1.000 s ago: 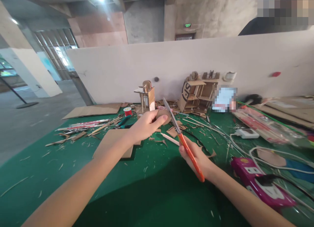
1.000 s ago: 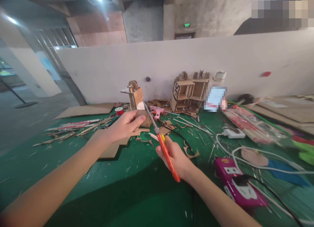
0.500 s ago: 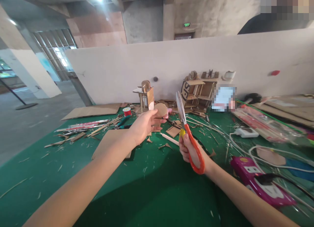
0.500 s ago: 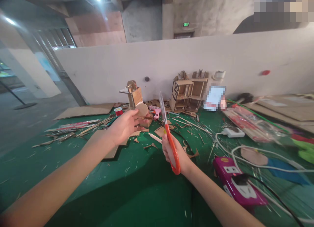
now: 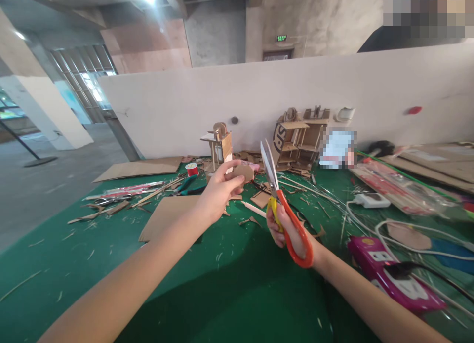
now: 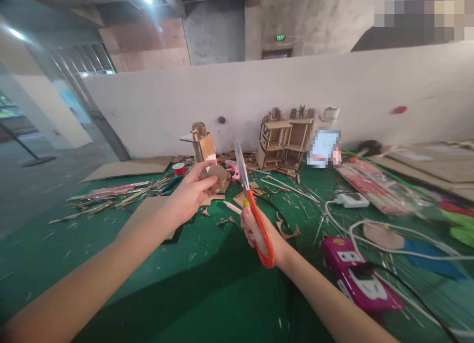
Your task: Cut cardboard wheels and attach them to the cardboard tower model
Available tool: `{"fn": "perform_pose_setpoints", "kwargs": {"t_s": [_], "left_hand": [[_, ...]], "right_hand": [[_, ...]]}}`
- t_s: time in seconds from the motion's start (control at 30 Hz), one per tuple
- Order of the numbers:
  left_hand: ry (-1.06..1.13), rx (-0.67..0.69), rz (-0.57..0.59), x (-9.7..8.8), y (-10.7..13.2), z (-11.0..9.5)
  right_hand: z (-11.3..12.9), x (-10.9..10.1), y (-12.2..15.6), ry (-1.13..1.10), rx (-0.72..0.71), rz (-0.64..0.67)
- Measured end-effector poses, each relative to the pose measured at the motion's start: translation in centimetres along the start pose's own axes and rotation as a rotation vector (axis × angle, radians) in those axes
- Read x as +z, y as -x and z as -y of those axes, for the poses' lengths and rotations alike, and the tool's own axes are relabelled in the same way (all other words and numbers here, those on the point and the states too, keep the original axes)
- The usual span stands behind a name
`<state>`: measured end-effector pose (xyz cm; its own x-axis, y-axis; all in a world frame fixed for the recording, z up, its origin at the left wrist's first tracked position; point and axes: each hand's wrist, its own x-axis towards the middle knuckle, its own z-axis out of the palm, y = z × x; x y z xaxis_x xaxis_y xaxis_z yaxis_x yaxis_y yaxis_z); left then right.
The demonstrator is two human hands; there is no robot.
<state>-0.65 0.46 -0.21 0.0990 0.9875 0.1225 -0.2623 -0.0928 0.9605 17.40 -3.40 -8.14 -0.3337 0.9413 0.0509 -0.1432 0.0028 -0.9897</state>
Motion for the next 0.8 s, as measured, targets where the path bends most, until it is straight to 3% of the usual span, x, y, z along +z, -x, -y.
{"fn": "perform_pose_setpoints", "kwargs": {"t_s": [0.2, 0.4, 0.8], "left_hand": [[0.05, 0.107, -0.053, 0.2, -0.2, -0.1], [0.024, 0.145, -0.037, 0.3, 0.0, -0.3], [0.056, 0.162, 0.03, 0.4, 0.3, -0.3]], "right_hand": [[0.2, -0.7, 0.5, 0.341, -0.186, 0.062], [2.1, -1.2, 1.0, 0.719, -0.189, 0.029], [3.2, -1.1, 1.1, 0.745, -0.145, 0.1]]}}
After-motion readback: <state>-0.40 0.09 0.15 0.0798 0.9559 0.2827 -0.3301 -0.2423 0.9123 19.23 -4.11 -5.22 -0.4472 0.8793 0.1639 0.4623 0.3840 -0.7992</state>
